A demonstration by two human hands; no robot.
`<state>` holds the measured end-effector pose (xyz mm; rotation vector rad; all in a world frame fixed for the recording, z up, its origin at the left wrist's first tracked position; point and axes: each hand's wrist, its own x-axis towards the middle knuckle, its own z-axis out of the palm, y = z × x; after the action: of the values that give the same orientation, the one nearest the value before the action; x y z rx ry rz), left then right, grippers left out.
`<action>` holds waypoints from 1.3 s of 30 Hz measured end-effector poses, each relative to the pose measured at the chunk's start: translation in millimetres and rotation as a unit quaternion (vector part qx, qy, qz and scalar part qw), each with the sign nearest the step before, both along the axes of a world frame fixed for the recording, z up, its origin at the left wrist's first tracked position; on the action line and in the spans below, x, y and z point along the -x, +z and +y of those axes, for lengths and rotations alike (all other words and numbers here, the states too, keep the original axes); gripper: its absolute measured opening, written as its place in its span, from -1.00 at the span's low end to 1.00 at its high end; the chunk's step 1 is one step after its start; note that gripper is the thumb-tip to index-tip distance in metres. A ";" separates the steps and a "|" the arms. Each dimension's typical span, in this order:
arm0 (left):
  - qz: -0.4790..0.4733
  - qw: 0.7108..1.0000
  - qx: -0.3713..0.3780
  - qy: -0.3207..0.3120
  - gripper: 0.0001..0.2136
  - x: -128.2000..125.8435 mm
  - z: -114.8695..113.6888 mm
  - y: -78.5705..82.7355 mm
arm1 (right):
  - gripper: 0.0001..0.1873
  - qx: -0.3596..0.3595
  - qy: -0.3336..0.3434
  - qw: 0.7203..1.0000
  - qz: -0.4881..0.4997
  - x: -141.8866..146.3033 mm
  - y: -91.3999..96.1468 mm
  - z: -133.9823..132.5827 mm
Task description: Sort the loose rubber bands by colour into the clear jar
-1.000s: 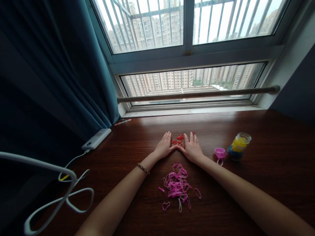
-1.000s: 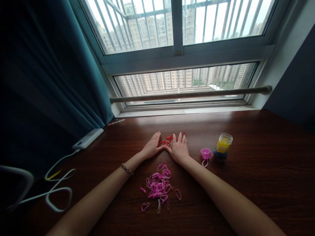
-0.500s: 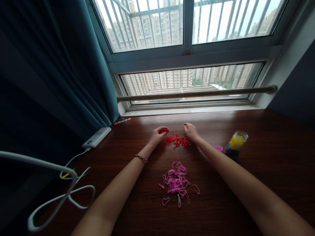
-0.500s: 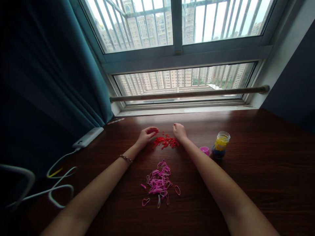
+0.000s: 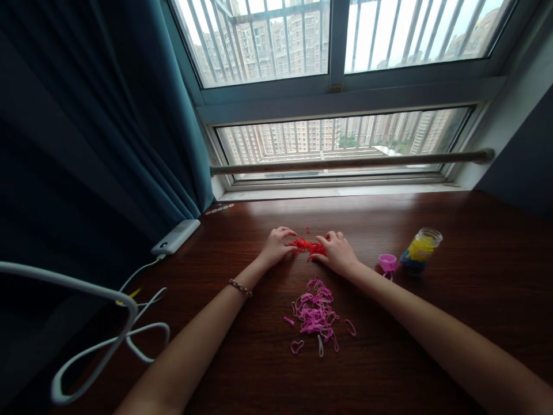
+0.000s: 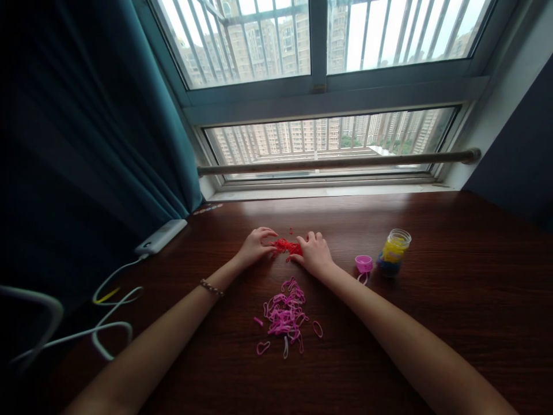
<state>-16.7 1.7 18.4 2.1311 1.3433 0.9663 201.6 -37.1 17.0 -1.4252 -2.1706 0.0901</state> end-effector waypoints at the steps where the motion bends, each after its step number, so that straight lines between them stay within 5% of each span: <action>1: 0.045 0.999 -0.012 0.022 -0.58 0.4 0.5 -0.4 | -0.58 0.009 -0.029 0.999 -0.015 -2.7 -1.4 -2.0; 4: 0.090 0.996 0.008 0.026 -0.49 -3.5 2.5 -3.2 | -0.75 0.055 -0.018 0.998 0.018 -6.8 -6.7 2.5; 7: 0.060 0.998 0.019 -0.028 -0.63 -17.4 7.7 -5.0 | -0.86 0.086 0.047 0.992 0.081 -5.2 -5.7 21.5; 16: 0.008 0.999 0.014 -0.047 -0.84 -45.9 36.3 18.4 | -0.82 0.122 0.071 0.979 0.147 -11.7 33.6 68.2; 21: 0.011 0.998 0.036 -0.050 -0.75 -36.6 31.5 26.4 | -0.80 0.148 0.074 0.971 0.170 -24.8 36.0 63.8; 29: 0.082 0.991 0.107 0.000 -0.62 -8.5 17.4 19.7 | -0.66 0.183 0.044 0.973 0.135 -30.9 3.3 34.1; 35: 0.077 0.990 0.111 -0.027 -0.91 -26.3 3.0 9.3 | -0.87 0.160 0.056 0.974 0.152 -17.6 -5.5 29.9; 39: 0.033 0.997 0.067 -0.030 -0.89 -42.5 -1.5 13.3 | -0.80 0.115 0.051 0.972 0.200 -12.0 6.2 40.9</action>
<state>25.7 0.2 31.7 2.1061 1.3286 0.7667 213.6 3.8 23.1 -1.2799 -1.9373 0.6297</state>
